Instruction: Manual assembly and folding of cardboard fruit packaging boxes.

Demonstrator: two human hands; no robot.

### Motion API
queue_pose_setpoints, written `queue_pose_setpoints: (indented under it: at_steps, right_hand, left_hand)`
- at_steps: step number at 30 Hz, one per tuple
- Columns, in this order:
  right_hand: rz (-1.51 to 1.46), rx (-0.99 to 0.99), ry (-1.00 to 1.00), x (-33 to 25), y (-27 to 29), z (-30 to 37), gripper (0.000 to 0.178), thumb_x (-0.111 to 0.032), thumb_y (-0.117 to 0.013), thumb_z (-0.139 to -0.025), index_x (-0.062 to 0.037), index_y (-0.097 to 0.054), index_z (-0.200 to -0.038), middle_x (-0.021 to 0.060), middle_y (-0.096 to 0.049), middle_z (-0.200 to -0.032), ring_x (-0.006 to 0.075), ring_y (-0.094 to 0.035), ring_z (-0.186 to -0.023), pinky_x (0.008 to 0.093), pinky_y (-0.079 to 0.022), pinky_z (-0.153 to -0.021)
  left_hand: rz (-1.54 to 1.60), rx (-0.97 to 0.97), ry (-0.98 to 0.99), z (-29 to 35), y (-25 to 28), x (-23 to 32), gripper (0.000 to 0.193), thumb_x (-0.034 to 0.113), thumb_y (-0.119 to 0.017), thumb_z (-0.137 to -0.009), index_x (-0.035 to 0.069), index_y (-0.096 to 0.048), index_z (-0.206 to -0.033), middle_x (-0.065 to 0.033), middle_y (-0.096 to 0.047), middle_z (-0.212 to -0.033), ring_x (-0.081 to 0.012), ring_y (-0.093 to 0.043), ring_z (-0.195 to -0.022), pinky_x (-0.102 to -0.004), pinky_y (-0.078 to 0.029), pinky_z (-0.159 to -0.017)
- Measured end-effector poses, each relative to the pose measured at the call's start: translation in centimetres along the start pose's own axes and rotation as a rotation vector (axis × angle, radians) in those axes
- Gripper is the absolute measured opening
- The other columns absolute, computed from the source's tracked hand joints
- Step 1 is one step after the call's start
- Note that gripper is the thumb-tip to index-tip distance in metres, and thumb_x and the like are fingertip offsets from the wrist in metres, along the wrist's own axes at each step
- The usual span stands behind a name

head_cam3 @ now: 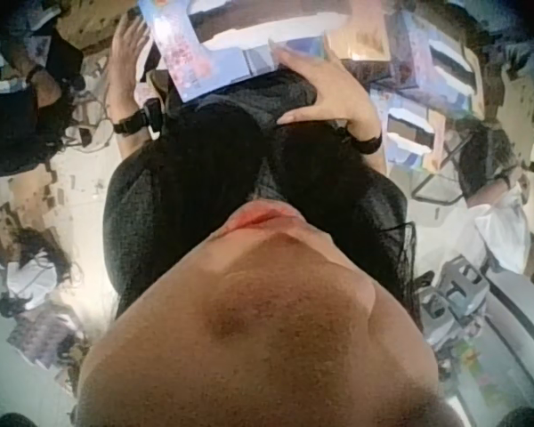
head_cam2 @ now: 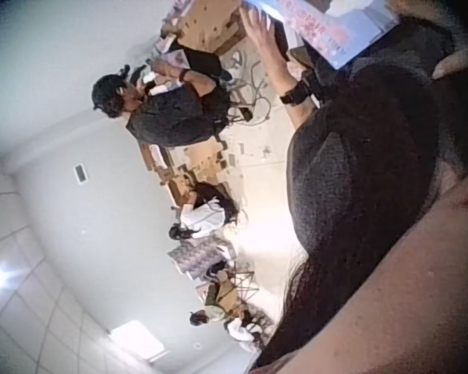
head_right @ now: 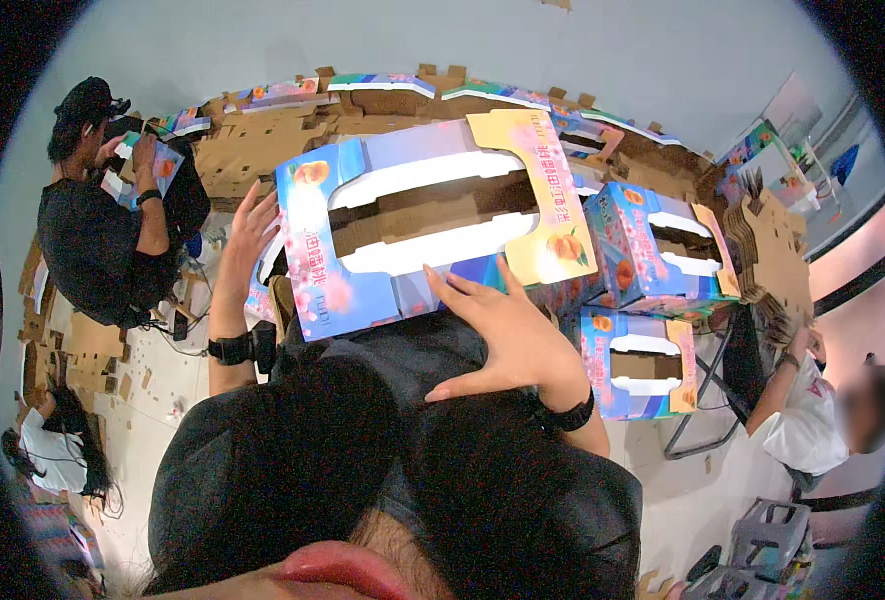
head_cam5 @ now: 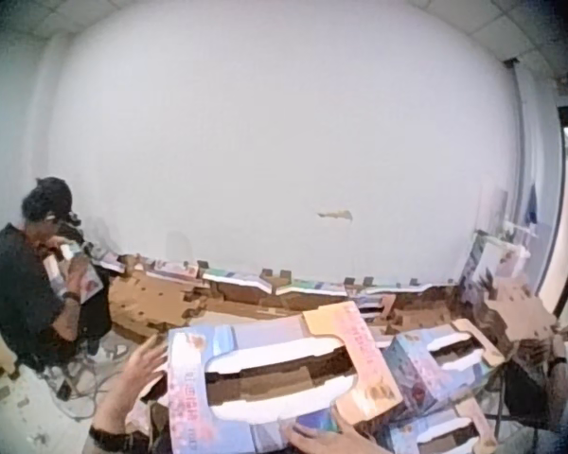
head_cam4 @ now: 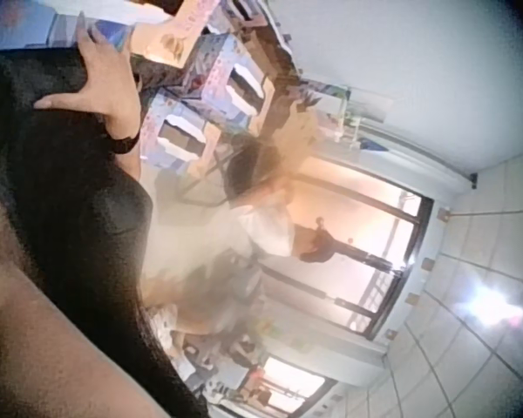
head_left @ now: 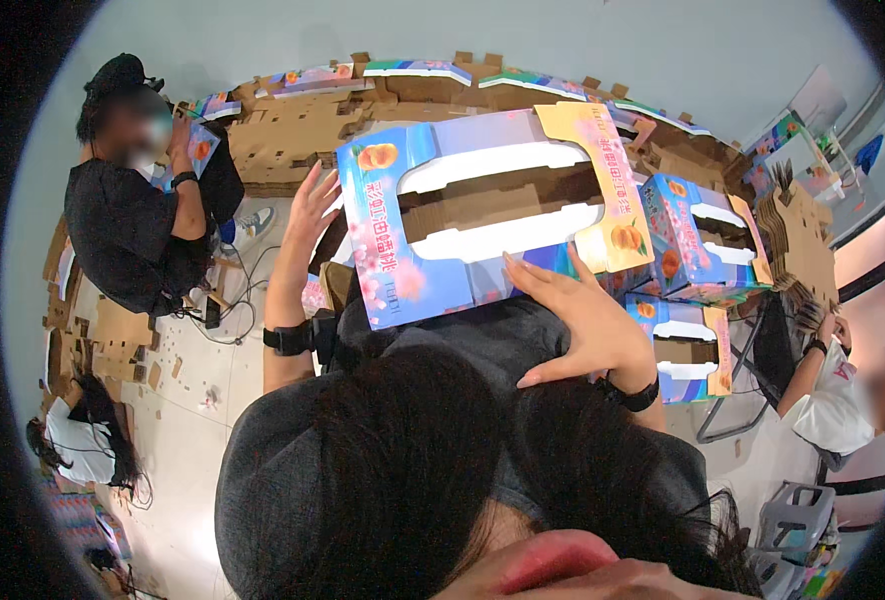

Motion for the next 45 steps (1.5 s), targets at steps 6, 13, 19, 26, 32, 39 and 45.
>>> queue_pose_setpoints:
  at_steps: [6, 13, 19, 26, 32, 39, 45]
  right_hand:
    - [-0.081, 0.005, 0.002, 1.2, 0.4, 0.2, 0.111, -0.064, -0.074, -0.060, -0.0028, -0.033, -0.143, 0.0247, -0.045, -0.137, 0.0385, -0.042, -0.129, 0.0587, -0.013, -0.112]
    - [0.107, 0.362, 0.030, 3.6, 2.5, -0.1, 0.094, -0.050, -0.078, -0.064, -0.0046, -0.042, -0.139, 0.0173, -0.042, -0.144, 0.0372, -0.030, -0.138, 0.0514, -0.018, -0.113]
    - [0.296, 0.476, -0.192, 7.6, 2.0, 0.9, 0.087, -0.051, -0.073, -0.071, -0.0028, -0.044, -0.137, 0.0258, -0.030, -0.147, 0.0423, -0.020, -0.140, 0.0525, -0.015, -0.113]
    - [0.368, 0.334, -0.280, 4.8, -1.9, 0.2, 0.102, -0.062, -0.066, -0.073, -0.0050, -0.024, -0.148, 0.0246, -0.011, -0.154, 0.0442, -0.003, -0.143, 0.0537, -0.005, -0.113]
    - [0.327, 0.648, -0.125, 1.9, 3.5, -0.2, 0.106, -0.051, -0.071, -0.075, -0.0031, -0.013, -0.149, 0.0266, -0.006, -0.154, 0.0462, 0.002, -0.142, 0.0569, -0.004, -0.112]
    - [0.495, 0.626, -0.143, 2.3, 2.5, -3.0, 0.076, -0.037, -0.057, -0.087, -0.0048, -0.024, -0.147, 0.0264, -0.011, -0.153, 0.0449, -0.004, -0.142, 0.0587, -0.003, -0.112]
    - [0.561, 0.558, -0.215, 5.5, -3.2, -3.3, 0.063, -0.037, -0.052, -0.090, -0.0103, -0.036, -0.144, 0.0210, -0.023, -0.152, 0.0405, -0.015, -0.141, 0.0547, -0.011, -0.113]
  left_hand:
    - [-0.687, -0.110, -0.363, 0.4, -6.0, 4.9, 0.103, 0.045, -0.077, -0.067, 0.008, -0.026, -0.148, -0.0191, -0.024, -0.152, -0.0365, -0.020, -0.142, -0.0494, -0.016, -0.114]
    - [-1.014, -0.611, -0.347, 3.1, -13.0, 6.3, 0.104, 0.041, -0.083, -0.060, 0.018, -0.030, -0.148, -0.0188, -0.017, -0.154, -0.0395, -0.011, -0.143, -0.0560, -0.011, -0.114]
    - [-1.069, -0.582, -0.275, 1.7, -10.9, 4.6, 0.094, 0.027, -0.083, -0.063, 0.021, -0.037, -0.144, -0.0149, -0.019, -0.155, -0.0366, -0.010, -0.144, -0.0560, -0.009, -0.114]
    - [-1.277, -0.196, -0.290, 1.0, -8.0, 4.9, 0.094, 0.031, -0.084, -0.059, 0.020, -0.041, -0.142, -0.0152, -0.021, -0.154, -0.0391, -0.014, -0.142, -0.0552, -0.009, -0.115]
    - [-1.150, -0.076, -0.580, 1.0, -9.9, 10.2, 0.101, 0.061, -0.075, -0.065, 0.015, -0.034, -0.146, -0.0219, -0.017, -0.154, -0.0428, -0.013, -0.142, -0.0568, -0.007, -0.113]
    - [-0.977, -0.396, -0.738, -0.7, -13.7, 7.2, 0.076, 0.051, -0.065, -0.081, 0.013, -0.039, -0.142, -0.0193, -0.025, -0.152, -0.0357, -0.021, -0.142, -0.0496, -0.021, -0.112]
    - [-1.178, -0.396, -0.548, 0.2, -13.8, 1.2, 0.076, 0.057, -0.058, -0.083, 0.016, -0.038, -0.144, -0.0171, -0.027, -0.152, -0.0351, -0.021, -0.142, -0.0508, -0.017, -0.113]
Point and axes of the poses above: each hand's wrist, its own z-axis away from the middle knuckle, its own y-axis out of the back of the hand, x = y × z, the point moved 2 cm from there along -z, towards the middle knuckle
